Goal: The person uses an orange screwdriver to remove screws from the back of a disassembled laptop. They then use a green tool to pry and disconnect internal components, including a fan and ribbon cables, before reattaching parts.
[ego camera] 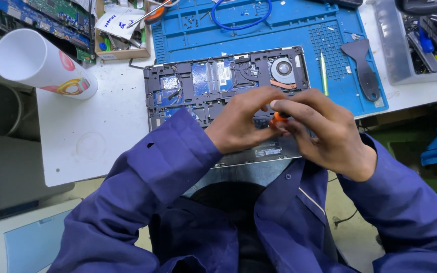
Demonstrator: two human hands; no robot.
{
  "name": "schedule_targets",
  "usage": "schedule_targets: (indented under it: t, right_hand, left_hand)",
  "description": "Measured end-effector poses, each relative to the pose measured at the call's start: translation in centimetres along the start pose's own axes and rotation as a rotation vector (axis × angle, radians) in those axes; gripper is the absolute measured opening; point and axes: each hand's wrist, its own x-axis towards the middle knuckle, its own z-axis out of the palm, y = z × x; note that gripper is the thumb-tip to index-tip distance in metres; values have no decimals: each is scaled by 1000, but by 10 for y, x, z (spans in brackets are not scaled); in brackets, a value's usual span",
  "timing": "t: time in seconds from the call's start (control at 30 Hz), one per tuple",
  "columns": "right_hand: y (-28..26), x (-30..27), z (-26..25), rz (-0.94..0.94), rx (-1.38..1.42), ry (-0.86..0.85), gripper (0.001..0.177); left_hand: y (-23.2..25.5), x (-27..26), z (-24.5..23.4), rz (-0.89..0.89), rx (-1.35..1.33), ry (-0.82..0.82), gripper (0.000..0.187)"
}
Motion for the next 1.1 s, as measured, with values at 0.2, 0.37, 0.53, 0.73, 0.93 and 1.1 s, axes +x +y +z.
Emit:
schedule_targets:
  t: [0.2,0.37,0.53,0.73,0.93,1.1]
  right_hand:
    - [-6,4,-7,34,97,-29,42]
    - [-7,2,-10,29,50,10,36]
    - [-4,0,-3,15,-15,100,24]
    - [-6,1,-3,34,105,131,20]
    - [-2,-1,2,73,28,155,29]
    - [-8,4,-3,53,44,133,30]
  left_hand:
    - [2,0,-5,-94,-250,-85,33]
    - [1,0,2,-75,-106,61,16]
    - [-5,-1,6,-49,13,90,42]
    - [-1,1,2,-38,-128,-22,21]
    - [-4,0,5,-55,62,91,25]
    - [-4,0,3,-51,-37,5,17]
